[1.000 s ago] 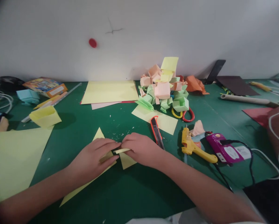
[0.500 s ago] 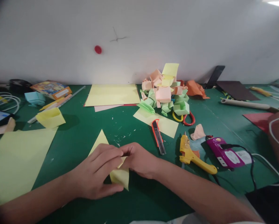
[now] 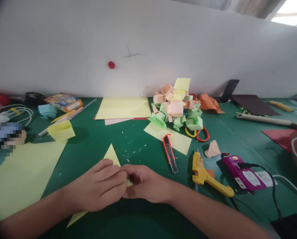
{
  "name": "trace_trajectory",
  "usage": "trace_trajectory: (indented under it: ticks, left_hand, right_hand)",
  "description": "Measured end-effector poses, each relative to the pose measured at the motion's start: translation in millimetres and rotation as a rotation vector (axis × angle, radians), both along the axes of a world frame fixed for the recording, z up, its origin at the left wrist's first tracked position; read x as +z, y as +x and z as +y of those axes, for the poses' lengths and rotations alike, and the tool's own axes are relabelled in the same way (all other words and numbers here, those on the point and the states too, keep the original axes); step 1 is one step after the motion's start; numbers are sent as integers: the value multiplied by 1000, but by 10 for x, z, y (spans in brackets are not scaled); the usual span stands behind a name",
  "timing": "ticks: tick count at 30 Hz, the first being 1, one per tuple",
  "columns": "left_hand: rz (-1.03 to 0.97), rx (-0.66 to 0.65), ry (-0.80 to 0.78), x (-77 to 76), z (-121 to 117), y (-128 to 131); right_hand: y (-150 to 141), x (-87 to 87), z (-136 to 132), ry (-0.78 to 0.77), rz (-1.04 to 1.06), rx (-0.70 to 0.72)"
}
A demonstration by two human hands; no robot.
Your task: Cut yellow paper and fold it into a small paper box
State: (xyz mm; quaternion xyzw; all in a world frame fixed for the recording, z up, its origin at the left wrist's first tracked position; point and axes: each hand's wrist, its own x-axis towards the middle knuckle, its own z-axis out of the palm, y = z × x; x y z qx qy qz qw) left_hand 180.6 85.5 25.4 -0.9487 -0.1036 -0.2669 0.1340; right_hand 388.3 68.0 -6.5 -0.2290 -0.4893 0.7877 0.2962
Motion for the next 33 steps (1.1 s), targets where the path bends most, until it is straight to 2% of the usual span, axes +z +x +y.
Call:
trace_trajectory:
  ticks: [3,6,9,13,15,17,19,22,25,26,28,30,33]
  left_hand:
    - [-55,18,-85,-26,-38,-5]
    - [-47,42,-111,-32,-72,-6]
    - [-47,17,-97,-3,-110,2]
    - [-170,5,-140,62,-187,20]
    - [-235,11,-244,95,-206,3]
    - [-252,36,-426,127,-201,-44]
    - [-268,57,-603,151,-185,-109]
    - [-311,79,-742,157,-181,-199]
    - [-320,156,-845,141,-191,-242]
    - [-321,179,-886,137,-188,-246]
    - [-304,231,-982,138,-164,-247]
    - [-253,310,-1083,152,-124,-241]
    - [-181,385,-1168,193,-63,-227]
  right_hand:
    - [-27,-24,0,-5,68,-32]
    - [-42,-31,-6,8,43,-68]
    - [-53,-61,5,31,7,-145]
    - [-67,-114,50,-9,36,-174]
    - [-69,-134,67,-66,69,-165]
    - [-70,-156,73,-80,92,-123]
    - [-68,-181,71,-48,87,-78]
    - [-45,-190,62,28,44,-87]
    - [27,-106,56,183,-73,-107]
    - [60,-57,56,298,-145,-109]
    - [127,52,60,628,-292,-160]
    - [188,150,75,845,-347,-211]
    - [279,247,129,998,-529,-247]
